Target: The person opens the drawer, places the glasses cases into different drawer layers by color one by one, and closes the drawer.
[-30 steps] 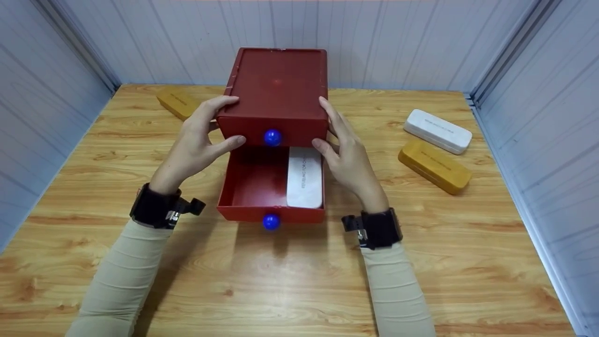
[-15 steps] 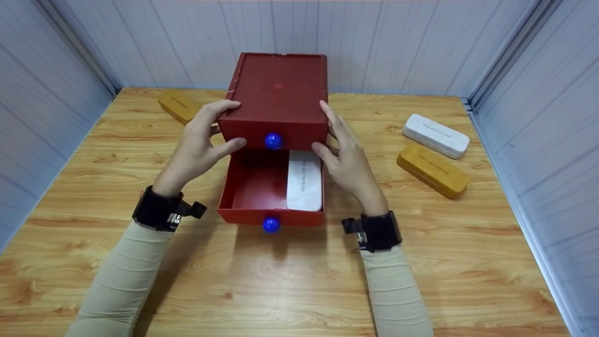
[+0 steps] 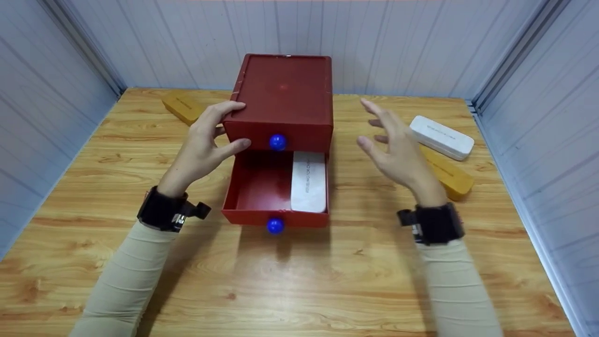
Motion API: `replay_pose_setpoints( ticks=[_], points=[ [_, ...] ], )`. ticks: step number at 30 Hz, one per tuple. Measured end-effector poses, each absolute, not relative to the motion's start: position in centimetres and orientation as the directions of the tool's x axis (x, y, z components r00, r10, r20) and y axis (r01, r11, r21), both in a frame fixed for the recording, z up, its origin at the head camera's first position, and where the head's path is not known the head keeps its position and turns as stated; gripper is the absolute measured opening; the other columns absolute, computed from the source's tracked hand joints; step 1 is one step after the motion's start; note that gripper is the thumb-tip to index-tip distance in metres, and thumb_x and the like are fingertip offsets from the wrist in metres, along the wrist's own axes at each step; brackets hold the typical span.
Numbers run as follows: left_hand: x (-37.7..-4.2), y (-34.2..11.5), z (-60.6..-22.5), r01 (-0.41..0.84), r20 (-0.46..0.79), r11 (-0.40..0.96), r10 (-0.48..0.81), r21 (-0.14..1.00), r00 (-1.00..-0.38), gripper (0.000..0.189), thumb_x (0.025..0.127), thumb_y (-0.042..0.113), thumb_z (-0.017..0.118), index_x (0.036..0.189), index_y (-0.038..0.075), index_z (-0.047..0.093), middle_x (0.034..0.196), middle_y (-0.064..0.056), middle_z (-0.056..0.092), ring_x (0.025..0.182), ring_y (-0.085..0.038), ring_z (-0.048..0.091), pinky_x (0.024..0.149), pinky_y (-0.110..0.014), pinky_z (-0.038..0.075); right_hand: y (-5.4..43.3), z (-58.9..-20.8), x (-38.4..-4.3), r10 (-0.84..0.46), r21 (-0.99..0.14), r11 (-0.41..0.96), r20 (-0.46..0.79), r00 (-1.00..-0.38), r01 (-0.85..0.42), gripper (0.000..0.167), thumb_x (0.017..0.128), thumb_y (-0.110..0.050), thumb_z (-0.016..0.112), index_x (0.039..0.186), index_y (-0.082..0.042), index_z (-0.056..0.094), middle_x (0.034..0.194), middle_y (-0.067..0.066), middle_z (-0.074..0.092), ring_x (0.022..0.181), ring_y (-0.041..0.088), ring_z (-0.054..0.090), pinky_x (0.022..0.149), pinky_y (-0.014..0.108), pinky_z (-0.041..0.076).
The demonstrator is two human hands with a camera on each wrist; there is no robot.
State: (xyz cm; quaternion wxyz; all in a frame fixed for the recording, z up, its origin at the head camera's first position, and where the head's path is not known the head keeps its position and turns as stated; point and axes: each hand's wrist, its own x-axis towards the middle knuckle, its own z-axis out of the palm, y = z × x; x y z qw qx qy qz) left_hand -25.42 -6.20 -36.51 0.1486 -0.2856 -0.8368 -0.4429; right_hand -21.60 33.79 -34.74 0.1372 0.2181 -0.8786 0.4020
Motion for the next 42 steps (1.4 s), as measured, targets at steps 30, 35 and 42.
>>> replay_pose_setpoints(
  ticks=[30,35,42],
  points=[
    [-25.5,-6.2,-37.0,0.619,0.516,0.452,0.342,0.643,-0.786,0.062,0.096,0.024,0.083,0.15,0.02,0.054,0.155,-0.009,0.048,0.139,-0.017,0.053,0.105,-0.029,0.054,51.2,-36.7,-27.3,-0.179,-0.299,0.935,0.074,-0.981,-0.193,0.066,0.108,-0.025,0.062,0.163,-0.002,0.034,0.156,0.041,0.036,0.14,0.065,0.031,0.109,0.084,0.026],
    [-25.6,-6.2,-37.1,0.63,0.528,0.445,0.344,0.637,-0.776,0.061,0.096,0.024,0.083,0.15,0.02,0.055,0.155,-0.009,0.049,0.139,-0.018,0.053,0.105,-0.029,0.055,52.9,-38.0,-27.8,-0.131,-0.316,0.939,0.029,-0.991,-0.134,0.071,0.107,-0.024,0.064,0.166,-0.004,0.03,0.159,0.042,0.029,0.143,0.066,0.025,0.111,0.084,0.022],
    [-25.6,-6.0,-37.1,0.618,0.513,0.451,0.345,0.644,-0.786,0.061,0.096,0.024,0.082,0.15,0.02,0.055,0.156,-0.011,0.047,0.133,-0.02,0.059,0.105,-0.031,0.056,54.3,-40.4,-27.9,-0.089,-0.336,0.939,-0.031,-0.996,-0.073,0.077,0.107,-0.029,0.063,0.167,-0.004,0.023,0.161,0.044,0.021,0.143,0.068,0.021,0.108,0.087,0.022]
  ],
)
